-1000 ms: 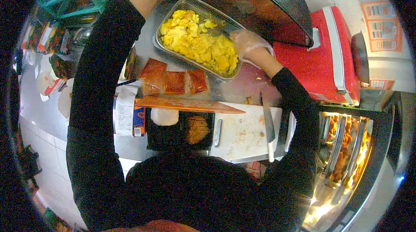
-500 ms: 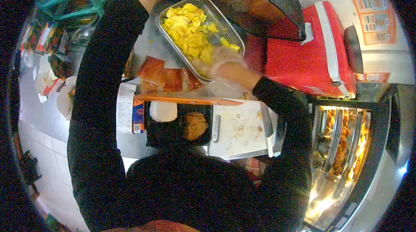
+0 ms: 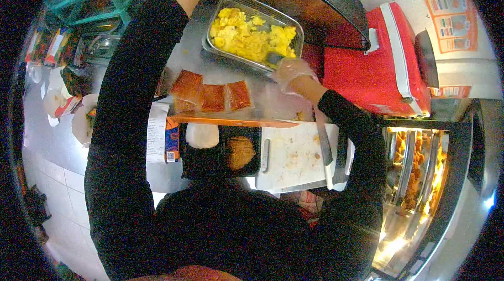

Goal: The person assembles a food order by placing rice, fried chicken, and scrambled eggs into a bento-style container. They use a knife to cut the chicken, a spoon to scoop the eggs, and a pen to mark a receipt. The person also handles packaging materials and places the completed meal into a box.

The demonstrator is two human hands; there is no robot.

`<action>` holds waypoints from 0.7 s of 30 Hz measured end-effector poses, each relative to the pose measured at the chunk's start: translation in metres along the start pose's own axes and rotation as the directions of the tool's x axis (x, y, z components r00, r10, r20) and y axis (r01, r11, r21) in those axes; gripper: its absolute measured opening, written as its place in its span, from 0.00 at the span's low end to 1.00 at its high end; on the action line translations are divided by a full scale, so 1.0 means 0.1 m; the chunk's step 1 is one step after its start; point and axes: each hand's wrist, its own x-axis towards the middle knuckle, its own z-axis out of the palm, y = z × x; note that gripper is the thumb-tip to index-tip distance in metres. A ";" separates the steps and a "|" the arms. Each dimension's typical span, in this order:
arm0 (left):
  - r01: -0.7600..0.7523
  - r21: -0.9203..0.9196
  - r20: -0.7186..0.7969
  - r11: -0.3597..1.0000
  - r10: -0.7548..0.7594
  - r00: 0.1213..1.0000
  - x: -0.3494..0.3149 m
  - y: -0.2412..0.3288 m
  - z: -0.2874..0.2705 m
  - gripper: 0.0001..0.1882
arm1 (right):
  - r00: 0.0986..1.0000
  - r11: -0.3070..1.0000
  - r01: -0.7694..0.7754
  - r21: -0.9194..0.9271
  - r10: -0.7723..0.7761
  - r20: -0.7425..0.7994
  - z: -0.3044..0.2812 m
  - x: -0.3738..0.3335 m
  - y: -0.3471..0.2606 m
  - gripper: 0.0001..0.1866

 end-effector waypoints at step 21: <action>0.034 0.015 -0.009 0.999 -0.034 0.999 -0.03 0.02 0.02 0.31 | 0.996 0.995 0.089 -0.043 -0.089 -0.019 0.04 -0.12 0.13 0.17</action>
